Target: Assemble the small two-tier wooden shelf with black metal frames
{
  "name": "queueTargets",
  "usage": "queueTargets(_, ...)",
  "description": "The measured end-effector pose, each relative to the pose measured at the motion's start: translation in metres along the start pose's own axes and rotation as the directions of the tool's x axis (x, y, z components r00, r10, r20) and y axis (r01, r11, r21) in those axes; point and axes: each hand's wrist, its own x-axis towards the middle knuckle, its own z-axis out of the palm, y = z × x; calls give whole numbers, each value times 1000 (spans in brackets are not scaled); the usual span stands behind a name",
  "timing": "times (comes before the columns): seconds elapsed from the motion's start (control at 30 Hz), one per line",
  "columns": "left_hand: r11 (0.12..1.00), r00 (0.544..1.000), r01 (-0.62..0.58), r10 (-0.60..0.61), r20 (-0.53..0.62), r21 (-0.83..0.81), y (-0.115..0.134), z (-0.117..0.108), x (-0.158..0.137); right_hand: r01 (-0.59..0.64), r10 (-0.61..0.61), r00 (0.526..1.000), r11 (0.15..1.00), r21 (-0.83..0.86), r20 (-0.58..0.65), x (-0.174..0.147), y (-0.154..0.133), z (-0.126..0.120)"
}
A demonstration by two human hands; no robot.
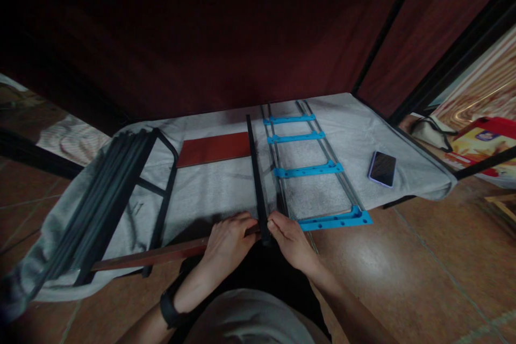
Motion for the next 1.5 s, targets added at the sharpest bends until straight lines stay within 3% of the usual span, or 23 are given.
queueTargets(0.13,1000,1000,-2,2,1,3,0,2,1,-147,153,988,969,200,-17,0,-7,6)
queueTargets(0.27,1000,1000,-6,6,2,6,0,2,1,-280,323,946,852,443,-23,2,-10,14)
queueTargets(0.37,1000,1000,-17,17,-7,12,1,2,1,-335,393,920,798,501,-10,3,-14,17)
queueTargets(0.43,1000,1000,-19,19,-1,20,1,1,0,-340,395,919,813,473,-18,1,-15,16)
queueTargets(0.6,998,998,-52,52,22,17,-1,0,-7,-140,142,985,990,31,-102,-12,-20,4)
queueTargets(0.77,993,993,-112,113,30,-20,-5,-2,-12,134,-136,991,975,-175,-2,-10,-16,-11)
queueTargets(0.87,988,989,-143,145,19,-55,-6,-3,-10,197,-195,980,966,-169,28,-4,-8,-12)
queueTargets(1.03,990,993,-118,117,-18,-77,-7,6,-11,-4,2,999,999,43,49,-4,-7,-7)
queueTargets(1.2,987,988,-142,137,-66,-77,-6,14,-15,-206,199,979,958,202,53,-7,-15,-5)
queueTargets(1.43,974,968,-225,221,-117,-31,-8,13,-16,-311,303,950,941,133,74,-4,-22,-9)
queueTargets(1.5,968,960,-252,251,-121,2,-8,14,-17,-291,290,957,955,65,13,-7,-23,-11)
